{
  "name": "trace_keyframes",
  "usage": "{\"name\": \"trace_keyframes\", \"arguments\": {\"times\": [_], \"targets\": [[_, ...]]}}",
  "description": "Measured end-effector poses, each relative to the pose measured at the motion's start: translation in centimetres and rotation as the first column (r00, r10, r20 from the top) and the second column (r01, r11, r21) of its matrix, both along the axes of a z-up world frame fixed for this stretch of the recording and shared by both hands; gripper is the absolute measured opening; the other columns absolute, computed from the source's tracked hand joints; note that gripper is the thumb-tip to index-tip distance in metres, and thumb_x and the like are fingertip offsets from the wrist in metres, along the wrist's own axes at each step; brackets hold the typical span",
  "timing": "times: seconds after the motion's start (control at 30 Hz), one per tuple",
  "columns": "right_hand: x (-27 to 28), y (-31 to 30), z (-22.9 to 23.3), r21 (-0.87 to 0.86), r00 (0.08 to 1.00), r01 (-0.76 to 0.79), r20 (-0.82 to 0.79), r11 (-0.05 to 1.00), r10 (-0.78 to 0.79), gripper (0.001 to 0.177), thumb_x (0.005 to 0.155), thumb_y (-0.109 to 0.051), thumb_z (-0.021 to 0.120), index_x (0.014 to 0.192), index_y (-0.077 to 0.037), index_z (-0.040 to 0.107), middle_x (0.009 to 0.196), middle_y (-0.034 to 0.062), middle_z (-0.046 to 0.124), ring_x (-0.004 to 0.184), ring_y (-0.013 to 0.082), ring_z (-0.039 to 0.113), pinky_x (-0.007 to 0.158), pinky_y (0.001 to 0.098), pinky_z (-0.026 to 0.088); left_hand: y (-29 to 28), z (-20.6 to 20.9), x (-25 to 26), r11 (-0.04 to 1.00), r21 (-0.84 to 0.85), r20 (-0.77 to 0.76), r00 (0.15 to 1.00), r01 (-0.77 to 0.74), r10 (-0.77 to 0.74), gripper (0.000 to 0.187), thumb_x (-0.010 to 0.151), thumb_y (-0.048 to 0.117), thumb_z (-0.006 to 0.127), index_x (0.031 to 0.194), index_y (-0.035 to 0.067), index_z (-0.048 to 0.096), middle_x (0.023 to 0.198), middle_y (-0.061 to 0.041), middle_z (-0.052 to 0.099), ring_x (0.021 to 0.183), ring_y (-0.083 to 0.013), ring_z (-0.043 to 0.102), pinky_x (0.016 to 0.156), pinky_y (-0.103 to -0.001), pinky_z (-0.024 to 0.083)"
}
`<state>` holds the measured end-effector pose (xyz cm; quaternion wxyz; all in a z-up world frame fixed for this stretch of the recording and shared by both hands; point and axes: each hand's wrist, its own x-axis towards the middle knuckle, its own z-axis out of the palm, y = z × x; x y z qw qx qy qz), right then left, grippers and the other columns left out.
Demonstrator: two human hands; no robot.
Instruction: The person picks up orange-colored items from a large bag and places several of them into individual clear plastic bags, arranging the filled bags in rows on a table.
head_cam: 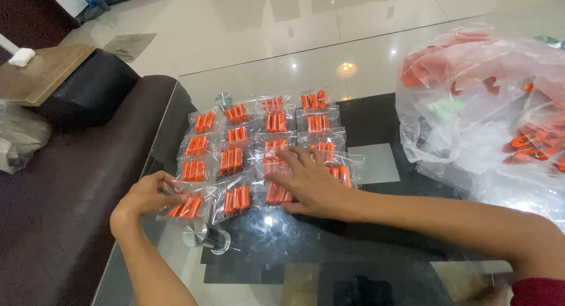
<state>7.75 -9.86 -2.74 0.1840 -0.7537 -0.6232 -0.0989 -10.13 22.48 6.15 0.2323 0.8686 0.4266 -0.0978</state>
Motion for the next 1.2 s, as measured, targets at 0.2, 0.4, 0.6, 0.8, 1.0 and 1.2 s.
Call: {"name": "trace_keyframes", "arguments": {"times": [0.2, 0.4, 0.6, 0.8, 1.0, 1.2], "targets": [[-4.2, 2.5, 1.5, 0.111, 0.979, -0.124, 0.177, 0.986, 0.103, 0.081, 0.069, -0.049, 0.088, 0.137, -0.021, 0.053, 0.145, 0.0229, 0.042, 0.139, 0.0479, 0.038, 0.103, 0.0718, 0.032, 0.5, -0.4, 0.3, 0.997, -0.046, 0.177, 0.982, -0.063, 0.07, 0.054, 0.076, 0.015, 0.09, 0.126, 0.014, 0.07, 0.119, -0.021, 0.076, 0.109, -0.0389, 0.072, 0.082, -0.049, 0.064], [-3.6, 8.1, -1.6, 0.072, 0.985, -0.128, 0.123, 0.989, 0.118, 0.077, 0.075, -0.049, 0.083, 0.142, -0.023, 0.053, 0.138, 0.0214, 0.051, 0.132, 0.0441, 0.048, 0.101, 0.0725, 0.034, 4.3, -4.2, 0.2, 0.955, -0.298, 0.411, 0.905, 0.018, 0.112, 0.078, 0.08, 0.0, 0.083, 0.148, 0.003, 0.044, 0.126, -0.031, 0.067, 0.106, -0.0376, 0.068, 0.079, -0.046, 0.061], [-2.5, 9.9, -2.0, 0.127, 0.985, -0.091, 0.161, 0.988, 0.07, 0.057, 0.079, -0.05, 0.078, 0.121, -0.016, 0.06, 0.115, 0.0153, 0.059, 0.105, 0.0349, 0.059, 0.093, 0.0672, 0.037, 4.0, -4.5, 1.0, 0.998, -0.059, 0.263, 0.965, 0.019, -0.002, 0.063, 0.078, 0.012, 0.087, 0.137, 0.012, 0.065, 0.126, -0.022, 0.072, 0.117, -0.0344, 0.07, 0.091, -0.047, 0.062], [-2.2, 9.7, -1.5, 0.082, 0.991, -0.099, 0.097, 0.992, 0.09, 0.065, 0.083, -0.062, 0.069, 0.131, -0.019, 0.058, 0.119, 0.0127, 0.057, 0.114, 0.0352, 0.056, 0.096, 0.0674, 0.036, 3.2, -3.7, 1.3, 0.995, 0.056, 0.254, 0.962, 0.084, -0.095, 0.071, 0.078, 0.019, 0.087, 0.143, 0.013, 0.058, 0.145, -0.029, 0.056, 0.134, -0.0434, 0.056, 0.11, -0.056, 0.047], [2.1, 11.2, 1.9, 0.093, 0.997, -0.053, -0.043, 0.994, 0.057, 0.047, 0.095, -0.038, 0.072, 0.133, -0.015, 0.056, 0.12, 0.0146, 0.06, 0.116, 0.0402, 0.061, 0.093, 0.0646, 0.045, -2.0, 0.1, 1.7, 0.985, 0.164, 0.35, 0.93, 0.055, -0.11, 0.074, 0.08, 0.036, 0.085, 0.145, 0.018, 0.054, 0.146, -0.027, 0.048, 0.137, -0.0466, 0.05, 0.114, -0.057, 0.041], [10.9, 18.6, -1.0, 0.037, 0.997, 0.076, -0.018, 0.996, -0.075, 0.041, 0.096, -0.021, 0.069, 0.135, -0.019, 0.059, 0.134, 0.0124, 0.057, 0.127, 0.0401, 0.057, 0.091, 0.06, 0.053, -3.2, -2.9, 4.6, 0.868, 0.344, 0.367, 0.8, 0.358, -0.475, 0.086, 0.068, 0.047, 0.092, 0.138, 0.008, 0.061, 0.132, -0.025, 0.057, 0.132, -0.0488, 0.053, 0.112, -0.055, 0.041]]}}
